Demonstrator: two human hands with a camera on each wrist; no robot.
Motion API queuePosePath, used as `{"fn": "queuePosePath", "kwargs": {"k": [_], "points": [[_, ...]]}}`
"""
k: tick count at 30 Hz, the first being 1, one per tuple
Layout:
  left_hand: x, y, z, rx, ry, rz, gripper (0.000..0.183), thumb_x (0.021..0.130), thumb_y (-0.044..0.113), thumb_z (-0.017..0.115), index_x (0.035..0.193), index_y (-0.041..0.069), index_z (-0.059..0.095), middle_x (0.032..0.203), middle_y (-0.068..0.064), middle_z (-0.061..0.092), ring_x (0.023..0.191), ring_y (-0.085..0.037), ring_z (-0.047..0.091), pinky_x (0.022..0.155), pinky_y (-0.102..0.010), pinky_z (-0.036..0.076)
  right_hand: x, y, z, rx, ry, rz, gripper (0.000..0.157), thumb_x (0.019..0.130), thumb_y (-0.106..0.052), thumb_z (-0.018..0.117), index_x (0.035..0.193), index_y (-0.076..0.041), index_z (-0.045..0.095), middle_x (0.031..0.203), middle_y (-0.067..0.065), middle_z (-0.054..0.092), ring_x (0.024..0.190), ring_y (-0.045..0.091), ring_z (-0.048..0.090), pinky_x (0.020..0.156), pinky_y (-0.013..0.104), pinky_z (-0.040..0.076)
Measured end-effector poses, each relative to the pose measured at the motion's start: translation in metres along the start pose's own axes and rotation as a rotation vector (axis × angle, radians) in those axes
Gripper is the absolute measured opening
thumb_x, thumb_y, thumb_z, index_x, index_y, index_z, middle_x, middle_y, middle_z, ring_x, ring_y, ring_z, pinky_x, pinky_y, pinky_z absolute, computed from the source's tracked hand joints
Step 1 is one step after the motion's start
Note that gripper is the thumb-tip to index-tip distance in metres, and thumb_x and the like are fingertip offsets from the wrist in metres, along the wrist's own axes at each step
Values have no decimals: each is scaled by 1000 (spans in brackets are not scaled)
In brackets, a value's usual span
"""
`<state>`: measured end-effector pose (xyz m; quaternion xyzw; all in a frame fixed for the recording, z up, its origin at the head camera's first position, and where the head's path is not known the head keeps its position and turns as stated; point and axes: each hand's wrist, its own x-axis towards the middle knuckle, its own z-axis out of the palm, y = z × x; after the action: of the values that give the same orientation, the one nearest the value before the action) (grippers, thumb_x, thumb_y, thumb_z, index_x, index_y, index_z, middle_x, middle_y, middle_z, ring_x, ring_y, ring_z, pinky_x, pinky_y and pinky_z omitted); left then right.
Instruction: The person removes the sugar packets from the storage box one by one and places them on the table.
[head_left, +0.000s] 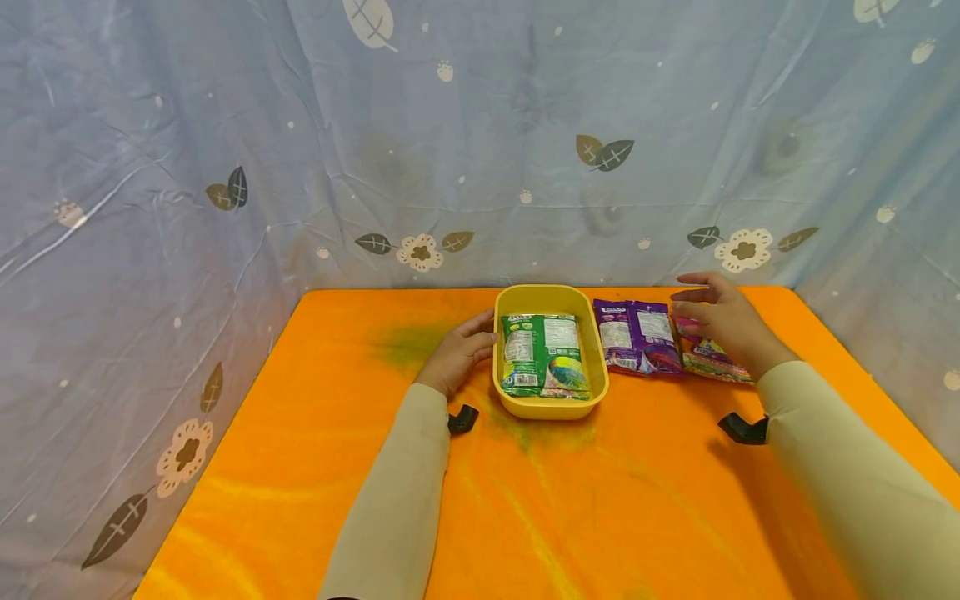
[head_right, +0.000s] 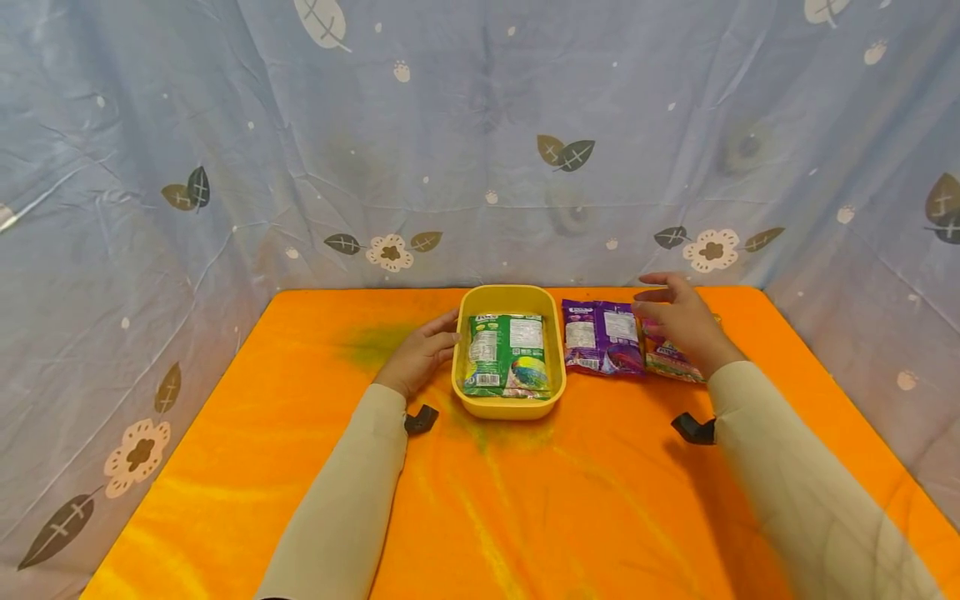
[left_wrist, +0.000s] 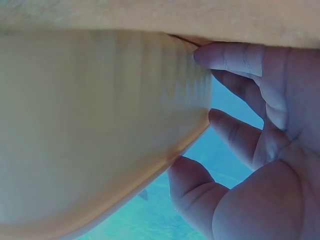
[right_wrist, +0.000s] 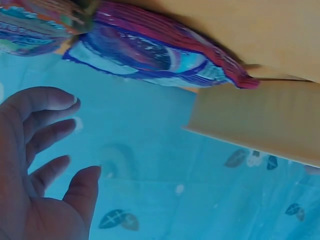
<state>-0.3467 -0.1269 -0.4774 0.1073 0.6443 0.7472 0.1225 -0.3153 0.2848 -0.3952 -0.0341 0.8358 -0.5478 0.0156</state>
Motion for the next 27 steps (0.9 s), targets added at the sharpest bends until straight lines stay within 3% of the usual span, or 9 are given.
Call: {"fn": "queuePosePath", "kwargs": {"k": [4, 10, 16, 22, 27], "points": [[0, -1, 0, -5, -6, 2, 52, 92, 15, 63, 142, 23, 50, 137, -4, 51, 111, -26, 59, 94, -34, 47, 0, -3, 9, 48, -19, -1, 64, 95, -33, 59, 148, -17, 28, 137, 17, 43, 118, 37, 50, 90, 43, 49], [1, -2, 0, 0, -14, 15, 51, 93, 15, 62, 142, 22, 50, 138, -4, 50, 112, -26, 58, 94, -34, 47, -3, -18, 29, 130, -69, -29, 61, 95, -29, 60, 146, -18, 30, 137, 18, 45, 117, 32, 52, 93, 43, 47], [0, -3, -1, -1, -11, 19, 52, 92, 14, 62, 142, 22, 50, 139, -4, 49, 113, -26, 58, 94, -34, 47, -4, -34, 51, 137, -106, -53, 58, 94, -28, 62, 144, -21, 34, 135, 15, 48, 116, 31, 54, 94, 49, 45], [0, -1, 0, 2, -17, 9, 53, 92, 16, 63, 142, 22, 49, 139, -4, 49, 110, -27, 59, 93, -34, 48, -3, -41, 71, 179, -133, -58, 58, 91, -29, 66, 141, -22, 38, 134, 14, 49, 115, 34, 54, 88, 41, 50], [0, 0, 0, 3, -14, 10, 54, 91, 16, 64, 143, 22, 49, 138, -4, 49, 110, -27, 59, 92, -35, 48, -4, -47, 88, 234, -182, -68, 64, 89, -29, 69, 142, -18, 35, 136, 18, 46, 117, 38, 52, 91, 48, 47]]}}
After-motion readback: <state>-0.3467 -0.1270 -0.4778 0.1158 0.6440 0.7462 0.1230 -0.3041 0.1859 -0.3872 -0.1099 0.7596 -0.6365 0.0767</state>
